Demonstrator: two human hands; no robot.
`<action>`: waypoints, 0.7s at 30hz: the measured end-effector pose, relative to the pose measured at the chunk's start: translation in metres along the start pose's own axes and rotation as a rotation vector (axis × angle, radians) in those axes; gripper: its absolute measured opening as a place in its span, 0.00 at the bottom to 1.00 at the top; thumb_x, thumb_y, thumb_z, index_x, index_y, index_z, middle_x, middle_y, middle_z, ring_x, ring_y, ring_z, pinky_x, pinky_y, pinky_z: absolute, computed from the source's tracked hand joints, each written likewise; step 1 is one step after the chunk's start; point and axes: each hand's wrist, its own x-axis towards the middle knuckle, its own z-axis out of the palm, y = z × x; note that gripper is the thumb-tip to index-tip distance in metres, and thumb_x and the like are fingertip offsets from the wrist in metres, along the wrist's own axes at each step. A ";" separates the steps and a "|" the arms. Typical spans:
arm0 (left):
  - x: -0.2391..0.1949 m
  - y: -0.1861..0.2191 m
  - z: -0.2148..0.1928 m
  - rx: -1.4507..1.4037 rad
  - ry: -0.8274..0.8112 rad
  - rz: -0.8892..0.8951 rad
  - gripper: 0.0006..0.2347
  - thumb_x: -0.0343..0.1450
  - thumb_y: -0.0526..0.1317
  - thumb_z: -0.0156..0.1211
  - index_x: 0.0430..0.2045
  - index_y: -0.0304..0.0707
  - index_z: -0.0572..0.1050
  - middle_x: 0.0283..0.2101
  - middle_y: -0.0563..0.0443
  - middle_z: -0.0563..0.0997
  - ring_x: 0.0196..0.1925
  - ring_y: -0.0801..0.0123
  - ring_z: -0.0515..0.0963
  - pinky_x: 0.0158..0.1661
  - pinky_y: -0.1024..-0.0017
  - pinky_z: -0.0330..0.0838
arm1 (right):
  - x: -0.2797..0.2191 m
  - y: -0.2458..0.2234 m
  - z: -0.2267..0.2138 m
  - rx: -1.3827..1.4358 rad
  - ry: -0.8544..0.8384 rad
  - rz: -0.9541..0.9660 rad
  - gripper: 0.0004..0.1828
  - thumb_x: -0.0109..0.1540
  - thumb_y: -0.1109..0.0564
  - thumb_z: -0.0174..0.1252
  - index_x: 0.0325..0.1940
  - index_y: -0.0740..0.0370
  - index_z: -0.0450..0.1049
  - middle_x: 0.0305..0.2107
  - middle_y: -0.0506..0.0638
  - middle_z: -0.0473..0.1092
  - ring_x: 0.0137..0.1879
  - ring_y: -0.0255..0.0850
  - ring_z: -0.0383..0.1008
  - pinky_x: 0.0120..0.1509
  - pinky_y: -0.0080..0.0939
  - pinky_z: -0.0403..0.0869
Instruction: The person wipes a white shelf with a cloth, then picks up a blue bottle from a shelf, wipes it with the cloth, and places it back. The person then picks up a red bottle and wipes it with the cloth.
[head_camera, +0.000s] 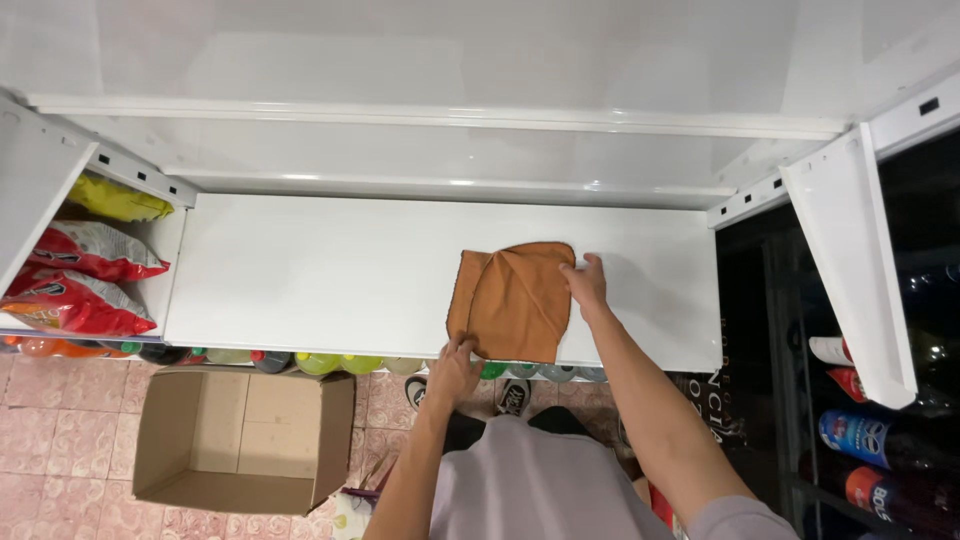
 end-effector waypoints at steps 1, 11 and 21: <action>-0.003 -0.002 0.002 -0.003 0.007 -0.005 0.21 0.74 0.50 0.54 0.62 0.50 0.69 0.70 0.51 0.61 0.73 0.49 0.63 0.64 0.47 0.69 | 0.009 -0.004 0.003 -0.002 -0.007 -0.007 0.47 0.63 0.45 0.63 0.79 0.65 0.50 0.56 0.64 0.67 0.53 0.48 0.78 0.59 0.42 0.77; -0.027 -0.022 0.012 0.017 -0.074 -0.005 0.21 0.75 0.50 0.49 0.66 0.60 0.63 0.70 0.54 0.63 0.70 0.51 0.68 0.63 0.49 0.68 | 0.030 -0.009 0.030 -0.365 -0.070 -0.160 0.18 0.58 0.48 0.60 0.49 0.55 0.78 0.44 0.53 0.76 0.53 0.53 0.77 0.52 0.55 0.78; 0.020 -0.006 -0.029 -0.433 0.078 -0.011 0.19 0.77 0.53 0.48 0.57 0.45 0.74 0.57 0.41 0.78 0.60 0.45 0.78 0.60 0.51 0.73 | -0.092 0.009 0.018 -0.566 -0.275 -1.103 0.23 0.60 0.69 0.55 0.60 0.61 0.74 0.44 0.62 0.75 0.54 0.63 0.75 0.56 0.63 0.74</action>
